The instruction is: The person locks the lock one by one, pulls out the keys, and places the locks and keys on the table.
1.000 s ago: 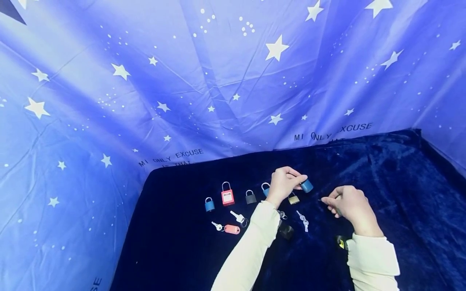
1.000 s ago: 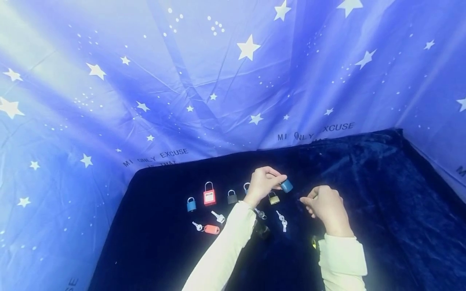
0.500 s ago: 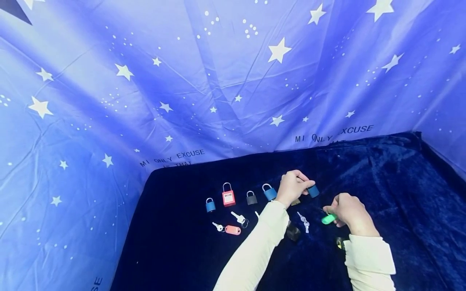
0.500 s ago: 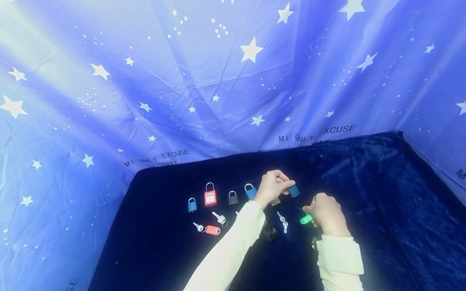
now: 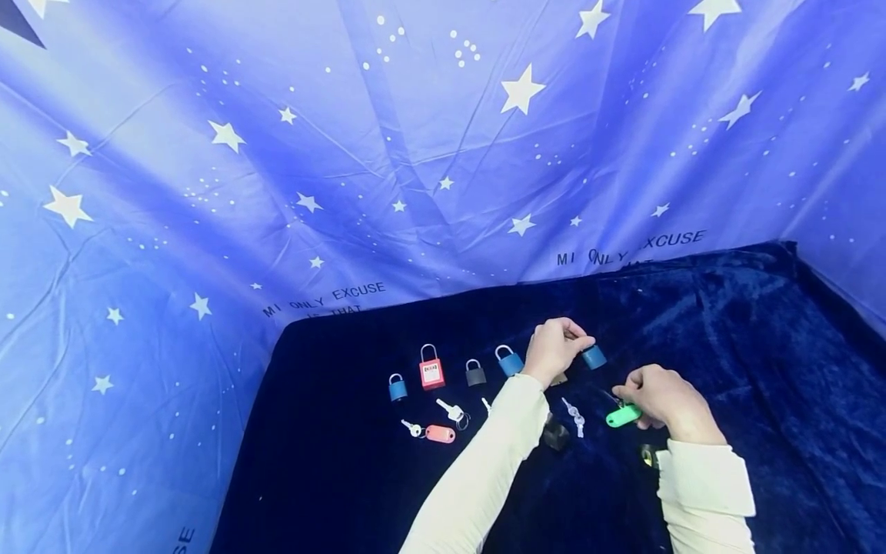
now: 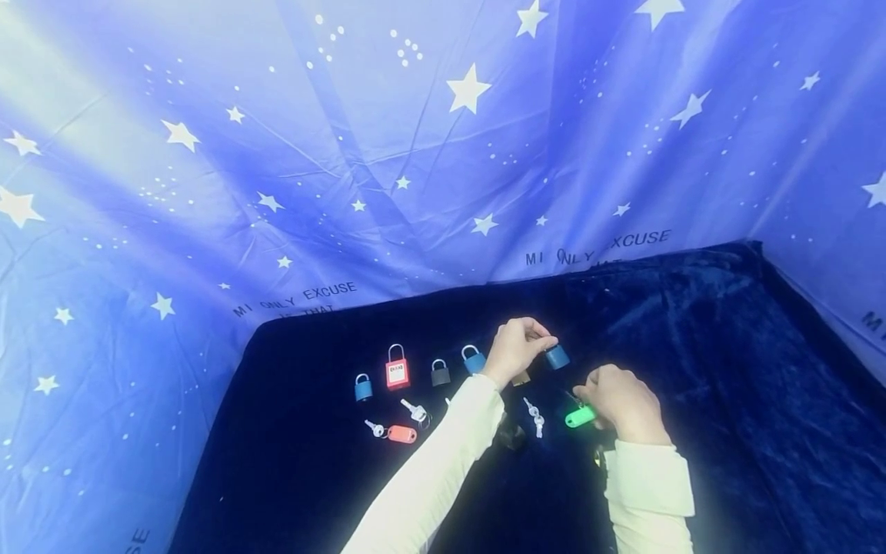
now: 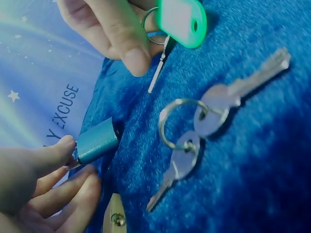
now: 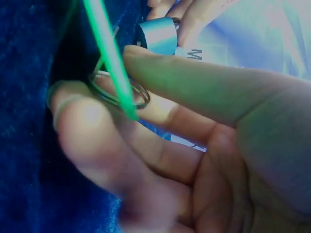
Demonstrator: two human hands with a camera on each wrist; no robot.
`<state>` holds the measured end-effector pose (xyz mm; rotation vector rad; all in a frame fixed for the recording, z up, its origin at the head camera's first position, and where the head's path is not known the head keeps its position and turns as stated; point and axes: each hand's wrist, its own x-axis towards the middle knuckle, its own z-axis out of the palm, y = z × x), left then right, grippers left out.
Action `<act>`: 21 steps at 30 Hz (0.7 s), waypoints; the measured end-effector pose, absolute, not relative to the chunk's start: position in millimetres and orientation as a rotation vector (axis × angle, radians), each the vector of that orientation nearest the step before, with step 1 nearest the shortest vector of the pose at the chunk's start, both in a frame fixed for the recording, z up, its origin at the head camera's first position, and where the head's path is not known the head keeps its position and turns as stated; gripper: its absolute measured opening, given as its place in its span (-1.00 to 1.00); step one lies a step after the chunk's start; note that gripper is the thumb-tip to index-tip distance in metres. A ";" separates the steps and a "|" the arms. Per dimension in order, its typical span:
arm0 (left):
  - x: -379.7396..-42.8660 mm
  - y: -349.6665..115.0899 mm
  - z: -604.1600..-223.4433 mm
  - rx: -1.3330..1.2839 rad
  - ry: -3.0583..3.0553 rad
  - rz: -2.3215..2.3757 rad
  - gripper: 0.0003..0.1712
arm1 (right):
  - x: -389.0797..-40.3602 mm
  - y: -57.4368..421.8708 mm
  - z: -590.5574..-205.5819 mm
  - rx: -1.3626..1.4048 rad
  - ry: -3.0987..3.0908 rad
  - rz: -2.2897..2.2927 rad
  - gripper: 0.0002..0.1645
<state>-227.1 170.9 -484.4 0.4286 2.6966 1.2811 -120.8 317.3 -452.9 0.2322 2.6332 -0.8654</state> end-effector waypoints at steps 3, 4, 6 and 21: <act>-228.1 166.8 -484.3 0.474 2.771 1.153 -0.86 | -120.4 317.0 -449.7 0.225 2.639 -0.851 -0.67; -228.2 165.5 -484.4 0.492 2.793 1.110 -0.84 | -120.1 317.1 -448.9 0.223 2.637 -0.849 -0.66; -228.4 163.3 -485.4 0.543 2.840 1.012 -0.79 | -119.6 317.7 -447.1 0.225 2.625 -0.856 -0.67; -216.9 128.9 -477.6 0.808 2.944 0.887 -0.66 | -121.7 329.1 -434.0 0.182 2.909 -0.718 -0.54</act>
